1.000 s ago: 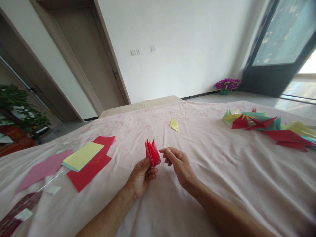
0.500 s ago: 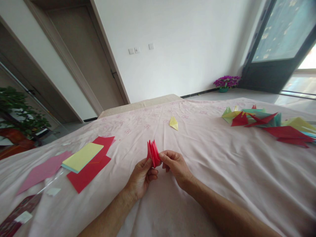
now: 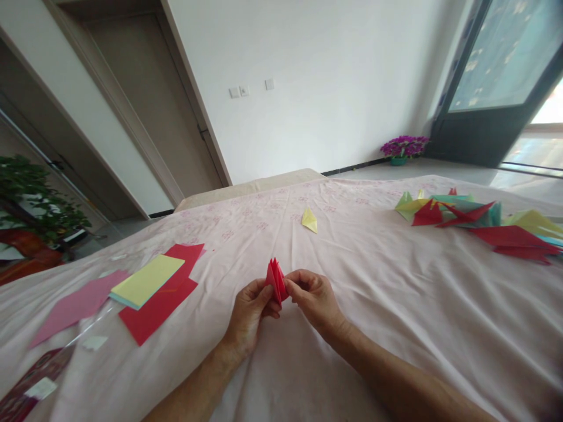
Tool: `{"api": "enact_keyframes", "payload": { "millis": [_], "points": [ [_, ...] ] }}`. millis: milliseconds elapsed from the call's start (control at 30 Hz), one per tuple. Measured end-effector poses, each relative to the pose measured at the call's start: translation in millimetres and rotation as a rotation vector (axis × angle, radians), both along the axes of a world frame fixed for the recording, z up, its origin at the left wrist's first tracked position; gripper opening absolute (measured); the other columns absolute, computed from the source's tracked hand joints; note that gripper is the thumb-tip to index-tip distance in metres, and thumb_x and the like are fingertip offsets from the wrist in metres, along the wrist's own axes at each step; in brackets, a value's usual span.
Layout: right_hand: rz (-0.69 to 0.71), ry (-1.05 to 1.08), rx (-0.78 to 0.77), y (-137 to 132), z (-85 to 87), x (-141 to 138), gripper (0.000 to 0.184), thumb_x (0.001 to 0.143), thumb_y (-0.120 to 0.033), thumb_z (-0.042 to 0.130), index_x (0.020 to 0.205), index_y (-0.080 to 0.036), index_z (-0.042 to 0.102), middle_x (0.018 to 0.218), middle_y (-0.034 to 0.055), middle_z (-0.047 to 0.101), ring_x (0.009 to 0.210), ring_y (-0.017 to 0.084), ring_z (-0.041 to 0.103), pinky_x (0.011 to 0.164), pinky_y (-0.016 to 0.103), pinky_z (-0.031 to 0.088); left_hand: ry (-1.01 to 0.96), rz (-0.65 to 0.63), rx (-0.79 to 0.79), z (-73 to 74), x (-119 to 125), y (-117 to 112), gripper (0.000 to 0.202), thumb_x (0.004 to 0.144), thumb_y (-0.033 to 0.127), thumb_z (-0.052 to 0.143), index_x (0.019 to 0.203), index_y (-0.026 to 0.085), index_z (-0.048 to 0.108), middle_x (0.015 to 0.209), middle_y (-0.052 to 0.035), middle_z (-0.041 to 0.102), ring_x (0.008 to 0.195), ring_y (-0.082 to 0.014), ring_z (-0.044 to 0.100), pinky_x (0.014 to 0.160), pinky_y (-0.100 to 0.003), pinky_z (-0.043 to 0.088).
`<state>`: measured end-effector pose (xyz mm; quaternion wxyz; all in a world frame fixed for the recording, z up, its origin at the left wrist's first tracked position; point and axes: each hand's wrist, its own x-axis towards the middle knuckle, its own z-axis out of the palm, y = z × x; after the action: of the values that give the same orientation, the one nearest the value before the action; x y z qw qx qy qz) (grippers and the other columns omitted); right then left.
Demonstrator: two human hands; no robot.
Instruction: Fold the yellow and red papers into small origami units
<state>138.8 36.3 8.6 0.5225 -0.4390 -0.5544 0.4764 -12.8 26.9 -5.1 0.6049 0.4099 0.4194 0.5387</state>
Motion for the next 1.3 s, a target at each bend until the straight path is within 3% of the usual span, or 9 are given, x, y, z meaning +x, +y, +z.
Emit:
{"api": "enact_keyframes", "payload": {
  "millis": [100,233,367,567,867,1133,1300],
  "points": [
    [0.03,0.001,0.035,-3,0.9,1,0.023,0.086,-0.034,0.055,0.08,-0.016,0.069,0.062,0.0002,0.061,0.055,0.011,0.053,0.052,0.022,0.043,-0.073,0.017,-0.05,1.3,0,1,0.032,0.072,0.041,0.076,0.083,0.013,0.068,0.055,0.0019,0.06,0.045,-0.0052,0.052,0.045,-0.015,0.044],
    [-0.067,-0.085,0.308,-4,3.7,5,0.012,0.084,-0.028,0.061,0.087,-0.02,0.068,0.076,0.0015,0.061,0.063,0.012,0.054,0.058,0.024,0.046,-0.157,0.04,-0.113,3.1,-2,3,0.033,0.069,0.04,0.079,0.084,0.014,0.067,0.058,0.0033,0.06,0.046,-0.0036,0.052,0.045,-0.013,0.044],
    [-0.016,-0.191,0.462,-3,6.2,11,0.011,0.084,-0.025,0.061,0.089,-0.023,0.071,0.084,0.0038,0.057,0.069,0.013,0.055,0.058,0.024,0.047,-0.164,0.021,-0.115,2.6,-5,3,0.03,0.072,0.039,0.078,0.084,0.014,0.066,0.058,0.0038,0.06,0.045,-0.0034,0.052,0.045,-0.013,0.045],
    [0.098,-0.363,0.527,4,7.2,19,0.011,0.084,-0.029,0.064,0.087,-0.026,0.074,0.09,0.0046,0.058,0.074,0.014,0.057,0.061,0.025,0.048,-0.105,-0.031,-0.076,-1.1,-8,5,0.029,0.075,0.042,0.074,0.077,0.014,0.064,0.053,0.0042,0.058,0.041,-0.0031,0.049,0.042,-0.013,0.04],
    [0.222,-0.422,0.596,7,14.7,23,0.012,0.088,-0.03,0.061,0.087,-0.027,0.073,0.095,0.0036,0.058,0.086,0.015,0.059,0.077,0.027,0.049,-0.075,-0.1,-0.161,4.5,-11,11,0.036,0.068,0.044,0.079,0.07,0.013,0.061,0.05,0.0055,0.054,0.033,0.0,0.042,0.036,-0.011,0.033],
    [0.208,-0.546,0.676,6,15.4,22,0.014,0.093,-0.021,0.051,0.088,-0.021,0.064,0.097,0.0058,0.056,0.086,0.016,0.056,0.078,0.029,0.047,-0.073,-0.12,-0.176,4.9,-11,10,0.036,0.07,0.044,0.077,0.07,0.013,0.06,0.049,0.0062,0.052,0.034,0.0002,0.041,0.036,-0.011,0.031],
    [0.105,-0.362,0.514,4,9.4,17,0.015,0.092,-0.025,0.05,0.081,-0.021,0.058,0.091,0.0046,0.056,0.082,0.015,0.055,0.073,0.028,0.047,-0.063,-0.052,-0.115,3.8,-8,8,0.035,0.072,0.046,0.075,0.071,0.014,0.061,0.048,0.0057,0.052,0.037,-0.0021,0.042,0.039,-0.013,0.032]
  ]
}}
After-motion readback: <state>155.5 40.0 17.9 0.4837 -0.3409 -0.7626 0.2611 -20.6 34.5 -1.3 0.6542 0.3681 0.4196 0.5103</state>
